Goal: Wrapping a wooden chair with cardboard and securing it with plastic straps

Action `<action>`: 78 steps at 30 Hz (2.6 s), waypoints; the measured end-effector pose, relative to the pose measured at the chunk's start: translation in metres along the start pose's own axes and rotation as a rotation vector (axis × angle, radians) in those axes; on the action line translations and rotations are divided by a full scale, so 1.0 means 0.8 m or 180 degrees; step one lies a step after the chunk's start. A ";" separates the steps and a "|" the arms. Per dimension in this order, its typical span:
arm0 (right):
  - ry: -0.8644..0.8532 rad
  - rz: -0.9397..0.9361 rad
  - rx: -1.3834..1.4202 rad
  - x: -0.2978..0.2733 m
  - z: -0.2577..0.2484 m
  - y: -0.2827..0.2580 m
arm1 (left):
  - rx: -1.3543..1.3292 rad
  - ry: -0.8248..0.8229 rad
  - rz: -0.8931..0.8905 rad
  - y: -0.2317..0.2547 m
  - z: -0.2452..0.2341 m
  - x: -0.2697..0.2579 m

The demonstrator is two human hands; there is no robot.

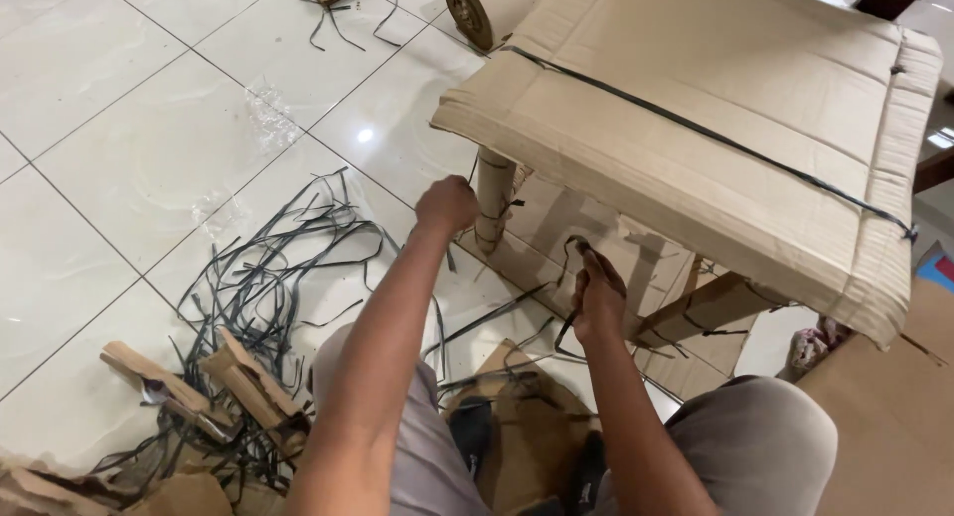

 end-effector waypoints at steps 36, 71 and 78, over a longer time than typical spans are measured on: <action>-0.0943 -0.2362 -0.3199 0.162 0.148 0.031 | -0.5116 0.1379 -0.0924 -0.067 0.040 0.197; 0.0657 -0.0588 -0.0780 0.009 -0.207 0.016 | -0.1715 0.0225 0.0601 0.146 0.328 -0.214; 0.0786 -0.0658 -0.0571 0.029 -0.242 0.044 | -0.1080 -0.0854 0.0443 0.169 0.359 -0.199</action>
Point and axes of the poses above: each hand's wrist, its own x-axis towards the middle knuckle, its own z-axis out of the palm, y = z × x, the point moved 4 cm from there along x, towards the middle knuckle, and after that the axes turned 10 degrees about -x, right-handed, at the moved point
